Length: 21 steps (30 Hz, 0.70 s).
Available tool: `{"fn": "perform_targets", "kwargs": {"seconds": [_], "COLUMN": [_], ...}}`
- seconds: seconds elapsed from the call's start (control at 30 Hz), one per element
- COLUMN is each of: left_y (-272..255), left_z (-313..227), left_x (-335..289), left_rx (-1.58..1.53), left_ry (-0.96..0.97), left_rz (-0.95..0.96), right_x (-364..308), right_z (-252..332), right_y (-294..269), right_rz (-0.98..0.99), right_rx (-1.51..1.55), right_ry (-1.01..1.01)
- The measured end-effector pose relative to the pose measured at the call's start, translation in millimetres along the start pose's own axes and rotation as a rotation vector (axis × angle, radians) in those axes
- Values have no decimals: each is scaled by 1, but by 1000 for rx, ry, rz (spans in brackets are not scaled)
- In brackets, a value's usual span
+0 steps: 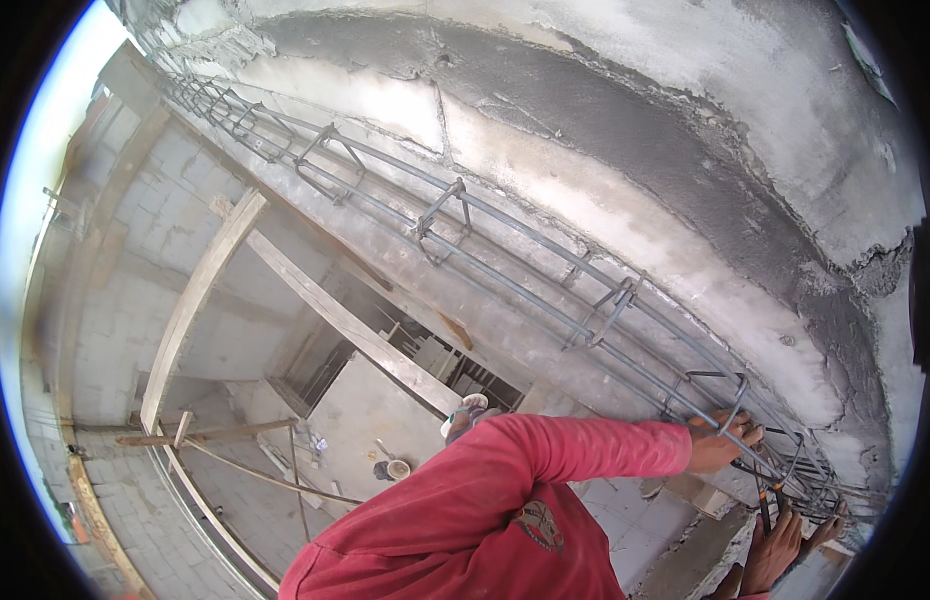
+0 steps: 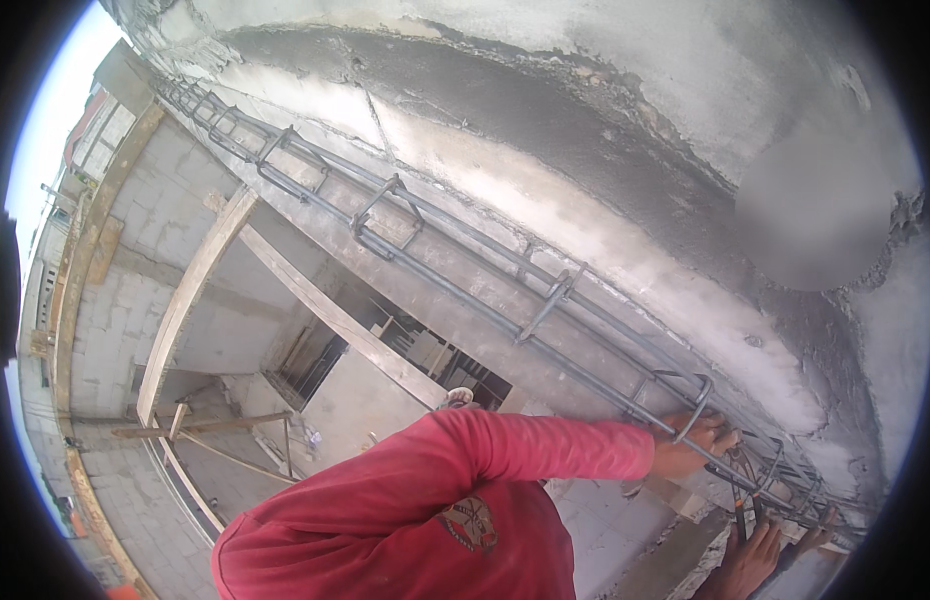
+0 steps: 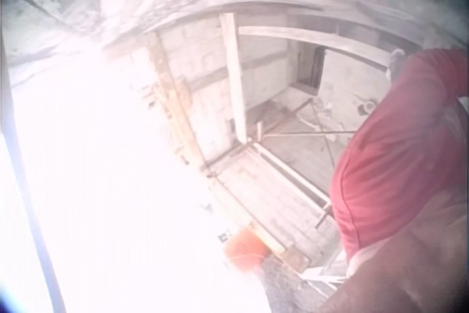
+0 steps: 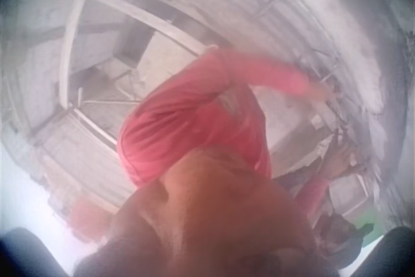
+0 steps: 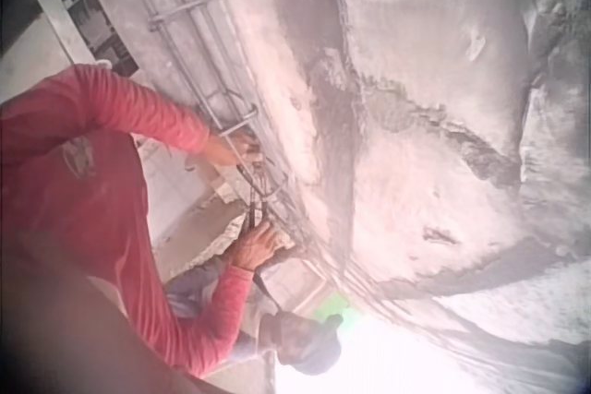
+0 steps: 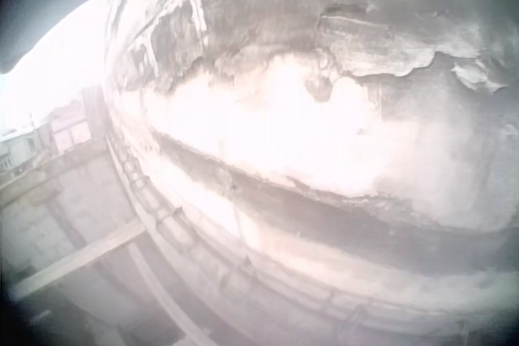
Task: The person uses pliers to tie wire around a metal rebar grid attached to a concrete ceiling. They repeatedly position the wire and twist it to secure the rebar sections together.
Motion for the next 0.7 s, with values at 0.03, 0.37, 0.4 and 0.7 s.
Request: {"fn": "perform_targets", "kwargs": {"seconds": [0.03,0.37,0.4,0.7], "left_y": [2,-34,-33,-25], "left_z": [-1,-6,-6,-5], "left_x": [-1,4,3,2], "left_rx": [-2,60,75,59], "left_ry": [17,51,59,71], "left_rz": [-22,21,8,-17], "right_x": [0,1,0,39], "right_z": [3,-31,-37,51], "right_y": [0,13,17,-51], "right_rz": [31,665,761,126], "right_rx": [46,1070,1170,313], "right_ry": [27,609,696,108]}}
Point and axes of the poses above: each hand's wrist, its own x-axis towards the middle knuckle, its own y-axis out of the palm, z = x × y, the point moved 2 cm from there along x, towards the middle knuckle, and after that the axes turned 8 degrees about x, right-handed, at the moved point
